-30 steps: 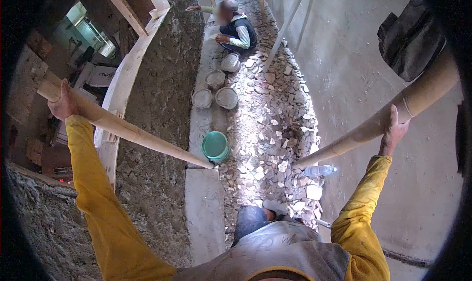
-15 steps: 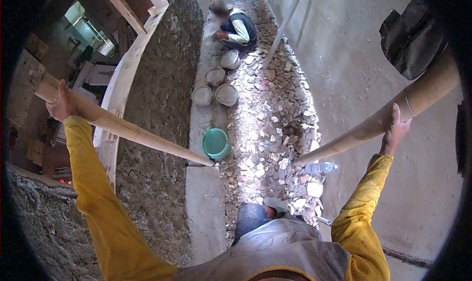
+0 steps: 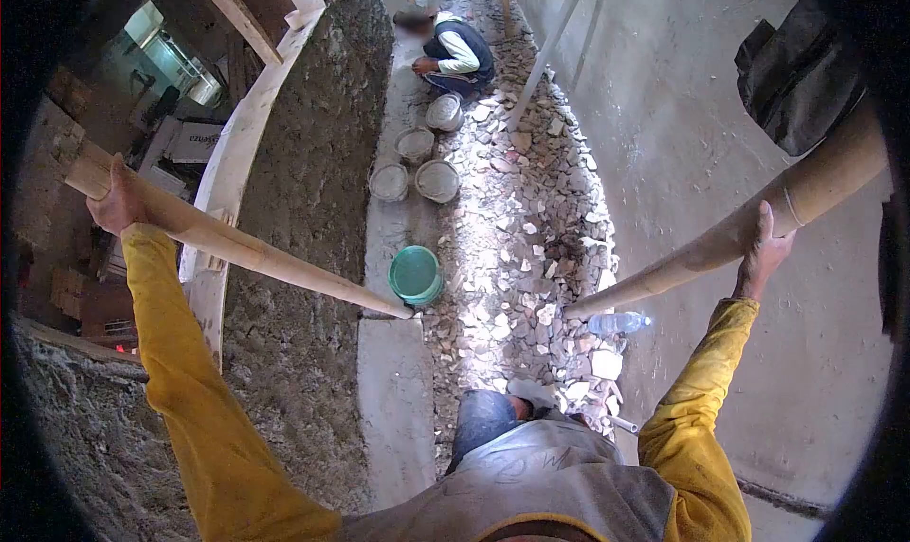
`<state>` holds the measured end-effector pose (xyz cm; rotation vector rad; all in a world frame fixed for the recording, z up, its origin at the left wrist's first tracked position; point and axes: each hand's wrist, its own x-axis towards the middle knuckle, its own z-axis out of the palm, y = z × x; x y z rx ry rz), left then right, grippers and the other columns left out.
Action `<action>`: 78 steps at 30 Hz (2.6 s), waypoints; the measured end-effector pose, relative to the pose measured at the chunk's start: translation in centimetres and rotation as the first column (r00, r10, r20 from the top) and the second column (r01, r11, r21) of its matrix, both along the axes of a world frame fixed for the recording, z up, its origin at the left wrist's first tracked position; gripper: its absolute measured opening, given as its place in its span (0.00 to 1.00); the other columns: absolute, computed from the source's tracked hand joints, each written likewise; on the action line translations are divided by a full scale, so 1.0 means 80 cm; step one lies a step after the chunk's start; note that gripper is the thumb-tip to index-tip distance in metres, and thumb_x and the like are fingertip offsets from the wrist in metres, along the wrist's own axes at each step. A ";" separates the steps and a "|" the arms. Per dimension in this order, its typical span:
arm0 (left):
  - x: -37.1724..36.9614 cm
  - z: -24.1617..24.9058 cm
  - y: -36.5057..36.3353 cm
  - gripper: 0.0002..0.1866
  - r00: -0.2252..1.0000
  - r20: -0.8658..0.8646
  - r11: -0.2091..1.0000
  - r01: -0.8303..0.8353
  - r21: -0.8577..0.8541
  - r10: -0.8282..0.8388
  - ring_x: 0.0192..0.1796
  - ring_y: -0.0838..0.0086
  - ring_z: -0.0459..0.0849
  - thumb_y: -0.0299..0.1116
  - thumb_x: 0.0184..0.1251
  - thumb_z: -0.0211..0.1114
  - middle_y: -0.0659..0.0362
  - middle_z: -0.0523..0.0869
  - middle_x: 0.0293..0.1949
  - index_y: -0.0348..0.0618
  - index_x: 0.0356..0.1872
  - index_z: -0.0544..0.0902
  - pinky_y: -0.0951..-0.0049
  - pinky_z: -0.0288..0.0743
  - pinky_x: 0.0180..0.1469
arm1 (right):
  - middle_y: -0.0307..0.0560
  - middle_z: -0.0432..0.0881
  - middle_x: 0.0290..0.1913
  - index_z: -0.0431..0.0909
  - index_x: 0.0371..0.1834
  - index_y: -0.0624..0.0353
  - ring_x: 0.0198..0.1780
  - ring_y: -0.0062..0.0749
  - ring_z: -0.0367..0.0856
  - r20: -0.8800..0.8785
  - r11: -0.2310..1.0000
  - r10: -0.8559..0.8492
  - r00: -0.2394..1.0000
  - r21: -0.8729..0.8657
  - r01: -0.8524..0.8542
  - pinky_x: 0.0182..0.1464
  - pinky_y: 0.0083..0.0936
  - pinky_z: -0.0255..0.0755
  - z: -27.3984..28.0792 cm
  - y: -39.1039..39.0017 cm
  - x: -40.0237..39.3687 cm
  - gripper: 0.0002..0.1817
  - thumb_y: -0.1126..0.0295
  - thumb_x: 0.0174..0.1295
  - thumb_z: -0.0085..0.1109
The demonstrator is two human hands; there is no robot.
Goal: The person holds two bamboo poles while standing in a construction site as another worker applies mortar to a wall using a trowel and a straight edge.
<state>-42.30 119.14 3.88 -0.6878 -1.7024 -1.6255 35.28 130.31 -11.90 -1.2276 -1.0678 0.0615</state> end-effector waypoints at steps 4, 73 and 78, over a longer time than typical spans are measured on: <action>-0.022 -0.003 0.001 0.38 0.998 -0.039 0.999 0.045 0.006 -0.044 0.41 0.66 0.80 0.52 0.34 0.75 0.50 0.81 0.39 0.28 0.41 0.76 0.69 0.73 0.45 | 0.47 0.75 0.47 0.68 0.50 0.67 0.46 0.31 0.73 0.002 1.000 0.019 1.000 0.001 -0.019 0.51 0.27 0.65 -0.002 0.001 0.003 0.30 0.56 0.51 0.64; -0.005 -0.005 -0.008 0.37 0.997 -0.003 0.997 0.074 -0.005 -0.074 0.41 0.66 0.79 0.50 0.36 0.75 0.50 0.80 0.40 0.28 0.43 0.74 0.69 0.73 0.45 | 0.49 0.75 0.48 0.66 0.53 0.67 0.47 0.34 0.73 -0.037 0.999 0.035 0.999 -0.005 -0.035 0.52 0.29 0.65 0.000 -0.009 0.000 0.32 0.58 0.49 0.66; -0.022 -0.004 -0.001 0.38 0.998 -0.058 0.999 0.012 -0.051 -0.015 0.43 0.64 0.79 0.51 0.37 0.74 0.49 0.80 0.41 0.28 0.43 0.74 0.69 0.72 0.46 | 0.50 0.74 0.48 0.66 0.53 0.67 0.48 0.34 0.73 -0.037 0.999 0.030 0.999 -0.012 -0.031 0.52 0.29 0.65 0.001 -0.002 0.000 0.32 0.58 0.49 0.66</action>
